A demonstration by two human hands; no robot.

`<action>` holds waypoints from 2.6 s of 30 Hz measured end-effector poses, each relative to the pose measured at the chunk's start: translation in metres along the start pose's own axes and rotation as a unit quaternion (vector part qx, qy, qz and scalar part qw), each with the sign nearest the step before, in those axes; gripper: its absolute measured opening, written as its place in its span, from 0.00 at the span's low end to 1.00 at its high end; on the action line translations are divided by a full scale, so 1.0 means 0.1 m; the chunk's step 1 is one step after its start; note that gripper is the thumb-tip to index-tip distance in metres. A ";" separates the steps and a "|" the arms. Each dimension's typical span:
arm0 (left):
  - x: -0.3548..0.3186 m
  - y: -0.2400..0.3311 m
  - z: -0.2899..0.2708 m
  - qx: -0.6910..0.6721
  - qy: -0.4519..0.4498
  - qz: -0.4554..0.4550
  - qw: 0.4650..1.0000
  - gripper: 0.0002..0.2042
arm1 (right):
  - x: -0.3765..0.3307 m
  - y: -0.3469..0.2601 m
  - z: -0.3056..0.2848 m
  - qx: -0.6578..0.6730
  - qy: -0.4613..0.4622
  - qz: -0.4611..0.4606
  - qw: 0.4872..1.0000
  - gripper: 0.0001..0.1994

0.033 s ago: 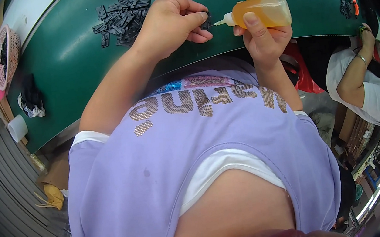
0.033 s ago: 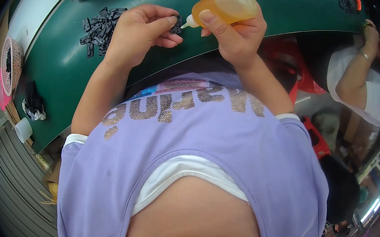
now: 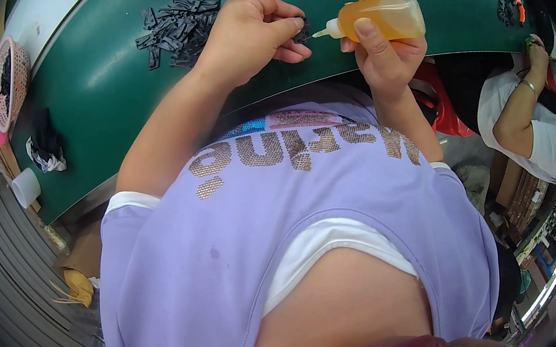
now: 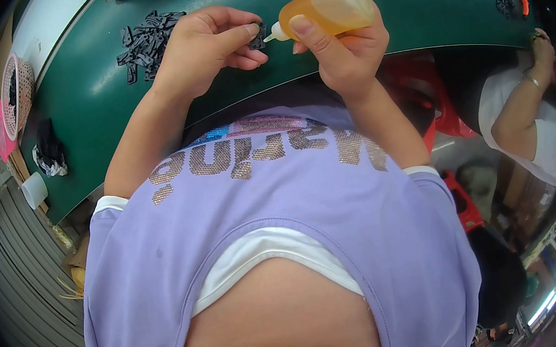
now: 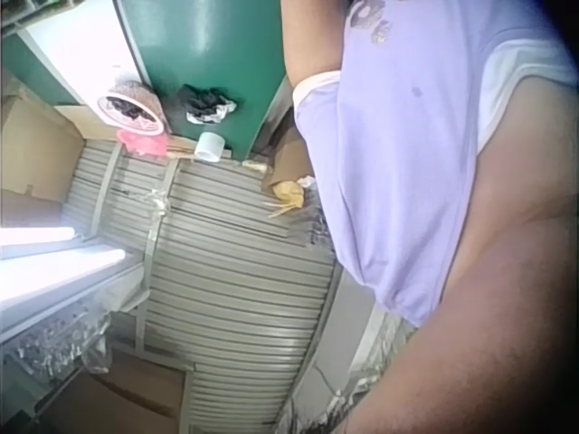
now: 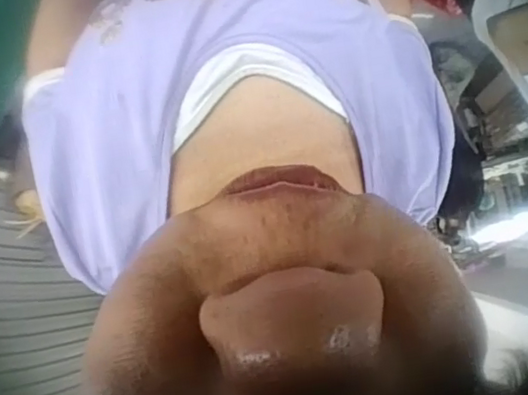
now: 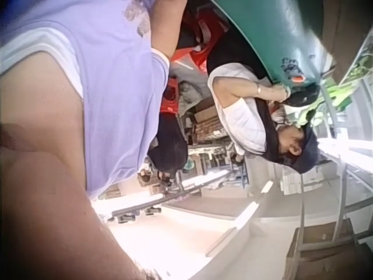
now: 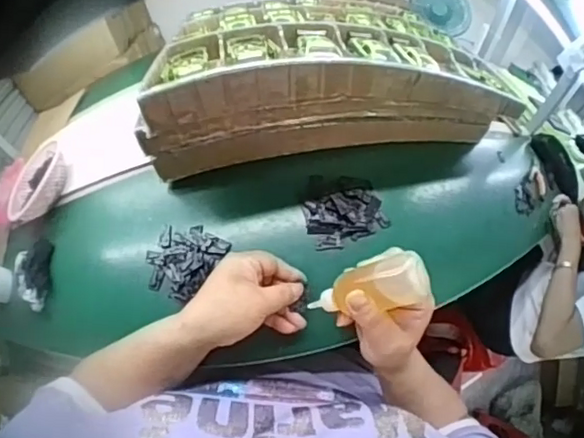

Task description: The person assembles toy car bodies by attaching plastic components by hand, then applies liquid from a bottle onto small plastic parts on the table.

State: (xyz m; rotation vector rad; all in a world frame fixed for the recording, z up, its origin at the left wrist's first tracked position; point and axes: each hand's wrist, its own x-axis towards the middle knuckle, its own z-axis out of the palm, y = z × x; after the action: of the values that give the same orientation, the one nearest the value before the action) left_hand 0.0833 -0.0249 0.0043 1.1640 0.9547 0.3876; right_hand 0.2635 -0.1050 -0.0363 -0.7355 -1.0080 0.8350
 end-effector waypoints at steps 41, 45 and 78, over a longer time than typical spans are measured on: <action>-0.03 0.29 -0.66 0.598 0.195 0.169 0.758 0.15 | -0.04 -0.51 -0.82 0.172 0.101 -0.018 0.980 0.19; -0.05 0.28 -0.77 0.569 0.176 0.133 0.792 0.11 | 0.04 -0.47 -0.70 0.172 0.086 -0.010 0.981 0.17; -0.06 0.00 0.18 -0.012 -0.020 -0.018 1.000 0.13 | -0.08 -0.02 -0.15 -0.024 0.063 -0.027 0.997 0.14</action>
State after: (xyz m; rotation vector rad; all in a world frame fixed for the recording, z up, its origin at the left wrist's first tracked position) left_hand 0.0945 -0.0396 0.0086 1.1281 0.9331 0.3451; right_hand 0.2755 -0.1149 -0.0438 -0.7884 -0.9348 0.7106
